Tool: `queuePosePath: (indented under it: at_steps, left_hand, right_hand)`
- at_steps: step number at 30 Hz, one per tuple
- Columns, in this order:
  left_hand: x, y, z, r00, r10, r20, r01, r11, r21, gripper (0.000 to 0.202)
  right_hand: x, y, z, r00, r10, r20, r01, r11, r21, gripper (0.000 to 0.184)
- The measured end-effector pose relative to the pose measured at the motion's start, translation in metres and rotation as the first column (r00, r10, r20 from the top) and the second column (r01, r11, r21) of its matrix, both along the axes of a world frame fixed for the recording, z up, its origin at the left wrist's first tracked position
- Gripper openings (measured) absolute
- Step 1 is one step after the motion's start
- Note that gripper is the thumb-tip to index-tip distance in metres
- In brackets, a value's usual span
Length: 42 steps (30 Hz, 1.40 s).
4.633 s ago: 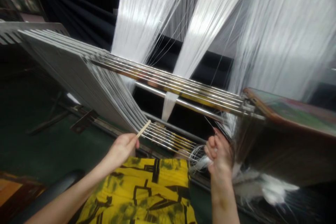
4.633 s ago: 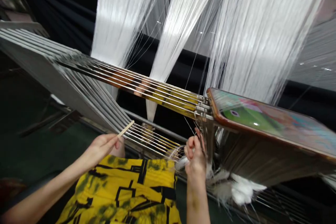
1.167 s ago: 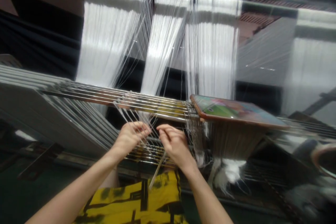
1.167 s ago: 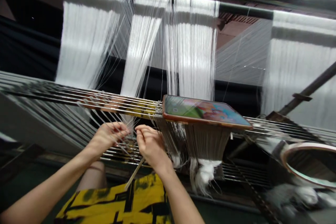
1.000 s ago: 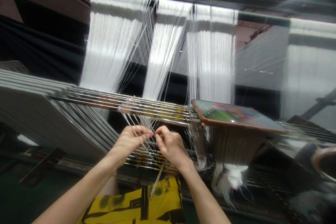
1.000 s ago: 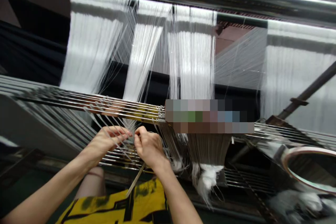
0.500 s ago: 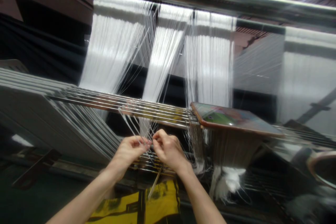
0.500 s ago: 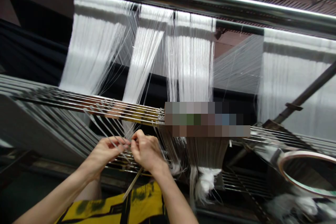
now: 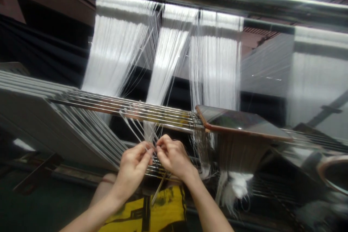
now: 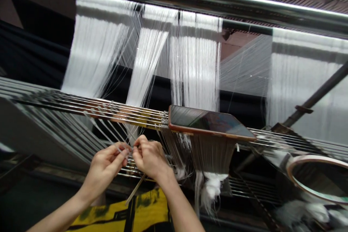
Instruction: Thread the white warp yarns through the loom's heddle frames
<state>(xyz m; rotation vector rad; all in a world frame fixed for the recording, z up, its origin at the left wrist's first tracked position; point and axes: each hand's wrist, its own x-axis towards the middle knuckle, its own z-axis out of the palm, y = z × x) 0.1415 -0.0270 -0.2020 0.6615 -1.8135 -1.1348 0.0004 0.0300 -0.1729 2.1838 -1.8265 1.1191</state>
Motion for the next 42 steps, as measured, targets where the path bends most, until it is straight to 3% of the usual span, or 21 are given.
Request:
queuePosePath:
  at_steps: [3,6,8,10,12,14,16,18,20,22,23,24,26,28,30,31,33,35,37,42]
  left_hand:
    - [0.001,-0.002,-0.001,0.999,0.034,0.033,-0.033,0.999,-0.013,0.02]
    - [0.002,-0.005,-0.005,1.0,0.027,0.0,-0.026,0.982,0.189,0.023]
    - [0.003,-0.002,-0.006,1.0,0.0,-0.001,0.001,0.972,0.237,0.024]
    - [0.004,0.003,-0.006,0.999,-0.005,0.039,-0.001,0.991,0.136,0.023]
    - [0.005,0.008,-0.006,0.996,0.059,0.071,-0.055,0.996,-0.067,0.022]
    - [0.006,0.009,-0.009,0.99,0.137,0.038,-0.121,0.952,-0.281,0.019]
    - [0.008,0.006,-0.014,0.988,0.154,0.007,-0.139,0.911,-0.388,0.019]
    - [0.01,0.002,-0.019,0.992,0.117,0.043,-0.1,0.954,-0.283,0.025]
    - [0.013,0.0,-0.02,0.995,0.031,0.092,-0.032,0.999,0.012,0.037]
    - [0.015,0.003,-0.017,0.996,-0.046,0.079,0.025,0.969,0.246,0.042]
    - [0.015,0.006,-0.014,0.996,-0.056,0.065,0.037,0.962,0.271,0.039]
    - [0.016,0.01,-0.011,0.998,-0.04,0.055,0.027,0.974,0.225,0.034]
    - [0.016,0.016,-0.006,0.999,0.038,0.04,-0.038,0.999,0.002,0.025]
    - [0.019,0.02,-0.006,0.994,0.1,0.035,-0.09,0.97,-0.225,0.019]
    - [0.023,0.019,-0.011,0.985,0.17,0.028,-0.152,0.933,-0.327,0.019]
    - [0.026,0.017,-0.015,0.978,0.207,0.024,-0.189,0.929,-0.319,0.024]
    - [0.03,0.015,-0.021,0.973,0.226,0.039,-0.216,0.96,-0.18,0.038]
    - [0.033,0.016,-0.023,0.989,0.113,0.09,-0.117,0.992,0.039,0.04]
    - [0.032,0.02,-0.019,0.994,0.001,0.109,-0.015,0.992,0.124,0.033]
    - [0.027,0.028,-0.008,0.985,0.064,0.158,-0.026,0.972,-0.235,0.02]
  right_hand:
    - [-0.001,0.003,-0.002,1.0,0.017,0.008,-0.017,1.0,-0.016,0.012]
    - [-0.001,0.01,-0.004,0.995,0.092,0.029,-0.09,0.994,-0.056,0.017]
    - [0.0,0.011,-0.004,0.992,0.119,0.03,-0.117,0.992,-0.052,0.017]
    - [0.002,0.01,-0.003,0.995,0.103,0.013,-0.103,0.995,-0.018,0.014]
    - [0.004,0.006,-0.002,0.996,0.084,-0.004,-0.084,0.996,0.014,0.012]
    - [0.006,0.004,-0.001,0.997,0.078,-0.008,-0.078,0.997,0.025,0.01]
    - [0.006,0.006,-0.001,0.997,0.076,-0.011,-0.076,0.997,0.026,0.01]
    - [0.005,0.01,-0.003,0.995,0.095,-0.016,-0.095,0.995,-0.008,0.013]
    - [0.004,0.014,-0.004,0.991,0.136,-0.012,-0.136,0.988,-0.069,0.018]
    - [0.005,0.015,-0.005,0.989,0.15,-0.006,-0.149,0.985,-0.091,0.018]
    - [0.006,0.014,-0.004,0.99,0.138,-0.007,-0.139,0.988,-0.069,0.017]
    - [0.008,0.012,-0.004,0.993,0.12,-0.016,-0.121,0.992,-0.032,0.015]
    - [0.011,0.008,-0.002,0.996,0.086,-0.033,-0.084,0.995,0.046,0.01]
    - [0.013,0.006,-0.001,0.996,0.082,-0.026,-0.079,0.993,0.083,0.008]
    - [0.013,0.009,-0.002,0.996,0.092,-0.016,-0.091,0.994,0.061,0.01]
    - [0.012,0.011,-0.003,0.994,0.107,-0.018,-0.106,0.994,0.033,0.013]
    - [0.011,0.016,-0.005,0.989,0.145,-0.027,-0.146,0.989,-0.038,0.017]
    - [0.011,0.017,-0.006,0.983,0.181,-0.018,-0.182,0.981,-0.072,0.017]
    - [0.013,0.013,-0.004,0.981,0.192,0.002,-0.192,0.981,-0.033,0.013]
    - [0.02,0.007,0.001,0.986,0.167,0.011,-0.168,0.982,0.091,0.007]
